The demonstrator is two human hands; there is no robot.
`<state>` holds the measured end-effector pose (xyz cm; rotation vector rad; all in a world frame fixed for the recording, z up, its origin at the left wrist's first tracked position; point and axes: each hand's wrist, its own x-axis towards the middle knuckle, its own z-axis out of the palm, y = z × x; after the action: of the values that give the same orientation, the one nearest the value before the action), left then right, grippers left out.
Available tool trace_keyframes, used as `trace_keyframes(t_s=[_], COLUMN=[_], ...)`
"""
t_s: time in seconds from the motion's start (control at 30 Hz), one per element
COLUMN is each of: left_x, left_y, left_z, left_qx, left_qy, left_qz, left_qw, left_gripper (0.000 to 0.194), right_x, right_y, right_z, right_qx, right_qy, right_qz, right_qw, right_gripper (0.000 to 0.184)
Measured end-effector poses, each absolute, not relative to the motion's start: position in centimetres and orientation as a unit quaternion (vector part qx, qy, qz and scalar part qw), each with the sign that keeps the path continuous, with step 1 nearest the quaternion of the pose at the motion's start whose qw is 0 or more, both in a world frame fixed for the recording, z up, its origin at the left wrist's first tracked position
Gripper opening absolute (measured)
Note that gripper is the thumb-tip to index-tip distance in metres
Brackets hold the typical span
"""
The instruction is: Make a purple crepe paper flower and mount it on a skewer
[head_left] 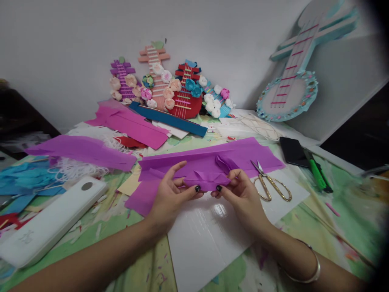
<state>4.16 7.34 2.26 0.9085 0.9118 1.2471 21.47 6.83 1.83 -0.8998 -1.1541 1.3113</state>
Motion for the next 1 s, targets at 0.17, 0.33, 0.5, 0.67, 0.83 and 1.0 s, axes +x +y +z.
trace_keyframes(t_s=[0.17,0.33,0.5,0.67,0.83,1.0], left_x=[4.09,4.28,4.32,4.26,4.16,4.13], left_y=[7.42,7.51,7.52,7.46,7.53,7.53], left_z=[2.22,2.07,1.82,2.03,2.06,1.98], left_qx=[0.416,0.407,0.402,0.396,0.405,0.412], left_qy=[0.388,0.392,0.388,0.41,0.425,0.427], left_qz=[0.538,0.543,0.541,0.535,0.522,0.518], left_qw=[0.622,0.621,0.629,0.624,0.619,0.616], left_gripper=[0.075,0.062,0.053,0.056,0.059,0.056], right_x=[21.56,21.64,21.4,21.34,21.4,21.42], right_y=[6.92,6.86,6.79,6.81,6.78,6.7], right_z=[1.56,1.53,1.9,1.93,2.02,2.1], right_qx=[-0.37,-0.372,-0.389,-0.395,-0.392,-0.39], right_qy=[-0.476,-0.476,-0.479,-0.481,-0.482,-0.499], right_qz=[0.587,0.597,0.588,0.58,0.581,0.58], right_qw=[0.54,0.527,0.523,0.526,0.526,0.513], right_gripper=[0.037,0.034,0.032,0.032,0.031,0.027])
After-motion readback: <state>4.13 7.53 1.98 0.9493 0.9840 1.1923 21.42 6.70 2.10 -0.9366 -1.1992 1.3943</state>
